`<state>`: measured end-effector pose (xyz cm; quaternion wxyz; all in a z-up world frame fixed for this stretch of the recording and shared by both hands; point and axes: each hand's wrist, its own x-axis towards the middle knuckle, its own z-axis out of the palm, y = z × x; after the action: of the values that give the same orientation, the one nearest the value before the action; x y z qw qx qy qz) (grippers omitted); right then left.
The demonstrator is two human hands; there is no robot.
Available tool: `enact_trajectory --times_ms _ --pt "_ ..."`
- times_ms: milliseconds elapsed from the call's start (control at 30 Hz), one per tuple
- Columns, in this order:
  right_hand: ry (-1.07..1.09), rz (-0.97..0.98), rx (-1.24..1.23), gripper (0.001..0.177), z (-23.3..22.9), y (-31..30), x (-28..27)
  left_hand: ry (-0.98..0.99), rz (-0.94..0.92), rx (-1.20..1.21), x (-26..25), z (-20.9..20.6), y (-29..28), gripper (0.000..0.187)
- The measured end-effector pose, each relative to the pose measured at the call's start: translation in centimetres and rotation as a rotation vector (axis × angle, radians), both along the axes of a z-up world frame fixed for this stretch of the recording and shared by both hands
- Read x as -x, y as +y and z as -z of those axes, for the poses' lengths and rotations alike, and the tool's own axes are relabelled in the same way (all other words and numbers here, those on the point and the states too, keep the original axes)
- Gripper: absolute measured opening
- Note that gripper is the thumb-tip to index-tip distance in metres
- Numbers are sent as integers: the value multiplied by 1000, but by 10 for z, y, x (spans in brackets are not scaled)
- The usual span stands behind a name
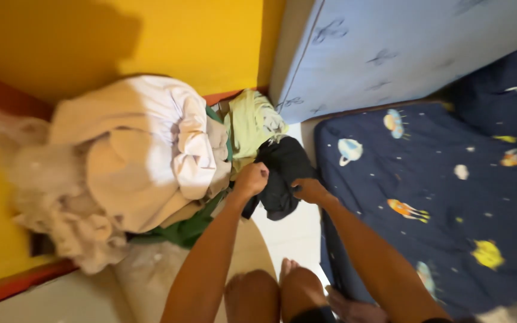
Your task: Sorting through a pile of laundry on the floor and bed.
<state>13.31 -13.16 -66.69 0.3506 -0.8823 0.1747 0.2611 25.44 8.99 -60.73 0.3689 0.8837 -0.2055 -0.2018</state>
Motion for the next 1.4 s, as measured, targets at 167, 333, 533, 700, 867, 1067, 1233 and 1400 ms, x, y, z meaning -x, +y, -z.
enact_trajectory --times_ms 167,333,533,700,867,1067,1233,1400 --pt "-122 -199 275 59 143 -16 -18 -55 20 43 -18 111 -9 14" --pt "-84 -203 409 73 226 -23 -8 12 51 126 -25 134 -4 14" --pt "-332 543 -217 23 118 -5 -7 -43 22 145 -16 77 -3 17" --pt "-846 -444 -173 31 202 -19 13 -6 86 114 -17 -6 0 14" --pt "-143 39 -109 37 264 -2 -10 -135 61 220 -29 16 1 14" --pt "-531 172 226 28 141 -16 -14 -55 51 232 -23 41 9 15" --pt "-700 732 -522 12 -122 -27 -54 -27 95 111 -20 -83 -6 39" --pt "-625 671 -1233 25 -474 -32 -25 -238 156 221 -14 -318 -36 110"
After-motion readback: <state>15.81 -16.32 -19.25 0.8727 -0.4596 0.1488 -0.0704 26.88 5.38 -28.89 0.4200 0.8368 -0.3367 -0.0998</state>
